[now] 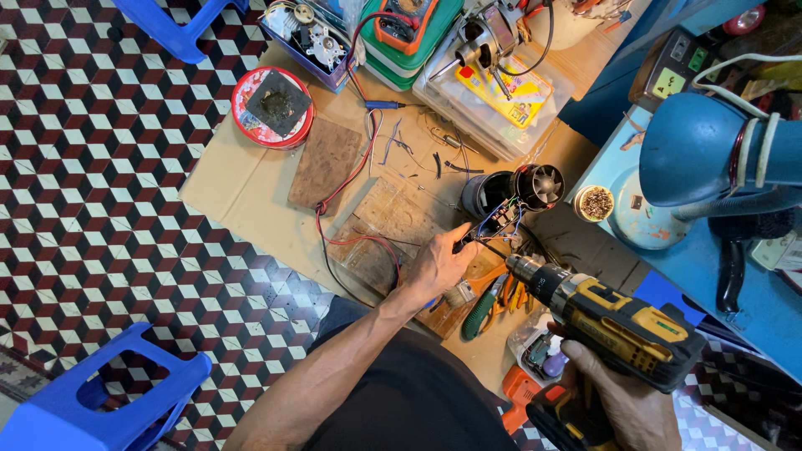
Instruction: The person repairs a small electric fan by manipulating its internal wiring. They use a cordless drill to remove and install screws, a screwdriver to adjust connections, and a heat gun to apply heat to the wiring. The person also uses pliers to strip and adjust wires.
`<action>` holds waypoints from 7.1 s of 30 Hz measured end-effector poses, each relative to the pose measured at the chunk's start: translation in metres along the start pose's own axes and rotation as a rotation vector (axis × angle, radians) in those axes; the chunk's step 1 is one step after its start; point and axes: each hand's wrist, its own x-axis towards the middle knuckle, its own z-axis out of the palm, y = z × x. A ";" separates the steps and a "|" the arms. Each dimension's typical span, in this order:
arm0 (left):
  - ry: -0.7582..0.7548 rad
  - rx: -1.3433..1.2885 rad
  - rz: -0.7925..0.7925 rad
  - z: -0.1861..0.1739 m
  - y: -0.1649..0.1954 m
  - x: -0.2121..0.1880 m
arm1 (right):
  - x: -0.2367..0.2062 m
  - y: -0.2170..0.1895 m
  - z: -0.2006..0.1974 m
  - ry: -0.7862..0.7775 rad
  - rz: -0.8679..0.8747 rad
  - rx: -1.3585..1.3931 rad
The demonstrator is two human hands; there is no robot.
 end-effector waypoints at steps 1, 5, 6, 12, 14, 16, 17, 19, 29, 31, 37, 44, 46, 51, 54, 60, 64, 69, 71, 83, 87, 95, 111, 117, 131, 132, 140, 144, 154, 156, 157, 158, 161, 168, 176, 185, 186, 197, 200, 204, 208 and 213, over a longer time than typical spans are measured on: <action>0.037 0.000 0.065 0.001 0.001 0.000 | 0.000 -0.001 0.001 0.006 0.017 -0.020; -0.005 -0.037 -0.014 -0.002 0.003 0.000 | -0.001 -0.003 0.005 -0.001 -0.006 0.022; 0.000 -0.032 0.003 -0.002 0.003 0.000 | -0.002 -0.004 0.005 0.001 -0.007 0.029; 0.000 0.012 -0.016 -0.002 0.002 0.001 | -0.002 -0.020 0.006 -0.021 -0.010 0.028; -0.005 -0.029 0.006 -0.001 0.003 0.000 | -0.004 -0.033 0.007 -0.032 -0.016 -0.043; -0.021 0.013 0.034 -0.001 0.006 -0.002 | -0.003 -0.052 0.002 -0.032 -0.023 -0.175; -0.031 0.033 0.049 -0.001 0.007 -0.004 | -0.001 -0.063 -0.001 -0.068 -0.042 -0.259; -0.030 0.053 -0.057 0.000 0.010 -0.006 | 0.004 -0.084 -0.005 -0.137 -0.077 -0.429; -0.002 -0.063 -0.027 0.002 0.009 -0.006 | 0.022 -0.114 0.000 -0.246 -0.204 -0.518; -0.008 -0.084 -0.053 0.000 0.010 -0.007 | 0.022 -0.113 0.001 -0.229 -0.184 -0.513; 0.018 -0.070 -0.013 -0.004 0.015 -0.006 | 0.020 -0.125 0.006 -0.252 -0.254 -0.606; -0.060 -0.108 -0.116 -0.005 0.013 -0.003 | 0.007 -0.126 0.010 -0.240 -0.262 -0.654; -0.003 -0.127 -0.003 -0.005 0.011 -0.002 | 0.001 -0.117 0.008 -0.213 -0.322 -0.603; 0.002 -0.040 0.036 -0.003 0.005 0.001 | -0.012 -0.078 0.008 -0.079 -0.151 -0.307; 0.066 -0.042 0.087 -0.001 0.004 0.001 | -0.014 -0.057 0.008 -0.028 -0.077 -0.176; 0.111 -0.024 0.110 0.001 0.008 -0.003 | -0.018 -0.039 0.011 0.053 0.029 -0.111; 0.110 0.003 0.119 -0.002 0.012 -0.003 | -0.019 -0.042 0.012 0.020 -0.028 -0.089; 0.103 -0.018 0.113 -0.003 0.012 -0.003 | -0.020 -0.045 0.013 0.026 0.015 -0.095; 0.108 -0.018 0.118 -0.003 0.011 -0.002 | -0.020 -0.046 0.014 0.026 0.015 -0.111; 0.084 -0.020 0.073 -0.003 0.012 -0.004 | 0.003 -0.082 0.001 -0.123 -0.100 -0.319; 0.089 0.035 0.089 -0.005 0.013 -0.002 | 0.004 -0.087 0.004 -0.111 -0.142 -0.395; 0.106 0.003 0.112 -0.004 0.011 -0.002 | 0.003 -0.091 0.007 -0.130 -0.175 -0.451; 0.069 0.008 0.108 -0.004 0.005 0.003 | -0.004 -0.075 0.002 -0.151 -0.167 -0.526; 0.016 -0.001 0.099 -0.007 0.012 0.001 | -0.010 -0.073 0.007 -0.084 -0.111 -0.346; 0.075 0.005 0.193 -0.008 0.007 0.002 | -0.008 -0.092 0.021 -0.050 -0.108 -0.335; 0.054 0.000 0.171 -0.008 0.006 0.002 | -0.008 -0.091 0.021 -0.057 -0.135 -0.327; -0.022 0.034 0.077 -0.008 0.007 0.003 | -0.007 -0.088 0.020 -0.049 -0.106 -0.331; -0.004 0.005 0.109 -0.008 0.007 0.004 | -0.006 -0.085 0.019 -0.050 -0.133 -0.303; 0.029 -0.029 0.154 -0.009 0.009 0.001 | -0.004 -0.081 0.016 -0.079 -0.138 -0.312; 0.028 -0.053 0.150 -0.010 0.013 -0.001 | -0.004 -0.085 0.015 -0.084 -0.131 -0.386; 0.019 -0.042 0.131 -0.011 0.015 -0.001 | -0.003 -0.088 0.015 -0.086 -0.126 -0.421; 0.007 -0.030 0.112 -0.012 0.018 -0.002 | 0.000 -0.094 0.015 -0.141 -0.196 -0.439; -0.006 -0.084 0.101 -0.013 0.026 -0.007 | 0.004 -0.113 0.011 -0.232 -0.338 -0.479; -0.018 -0.053 0.033 -0.007 0.031 -0.012 | 0.007 -0.149 0.012 -0.241 -0.179 -0.752; 0.042 -0.020 0.092 -0.005 0.025 -0.011 | 0.030 -0.139 -0.003 -0.182 -1.615 -1.525; 0.032 -0.007 0.114 -0.004 0.023 -0.011 | 0.028 -0.150 0.009 -0.416 -0.365 -0.992; 0.030 -0.007 0.105 -0.003 0.022 -0.011 | 0.026 -0.152 0.010 -0.415 -0.326 -0.978; -0.048 0.046 -0.002 -0.008 0.031 -0.014 | 0.013 -0.165 0.016 -0.401 -0.236 -0.875; -0.044 -0.020 -0.083 -0.009 0.035 -0.021 | 0.004 -0.154 0.008 -0.332 -0.228 -0.754; 0.012 0.053 0.108 -0.004 0.031 -0.019 | -0.021 -0.107 -0.031 -0.137 -0.382 -0.530; -0.057 -0.043 -0.013 -0.002 0.018 -0.012 | -0.046 -0.011 -0.063 0.218 -0.114 0.186; -0.199 -0.271 -0.172 -0.002 0.006 -0.008 | -0.012 0.130 -0.056 0.364 -0.092 0.765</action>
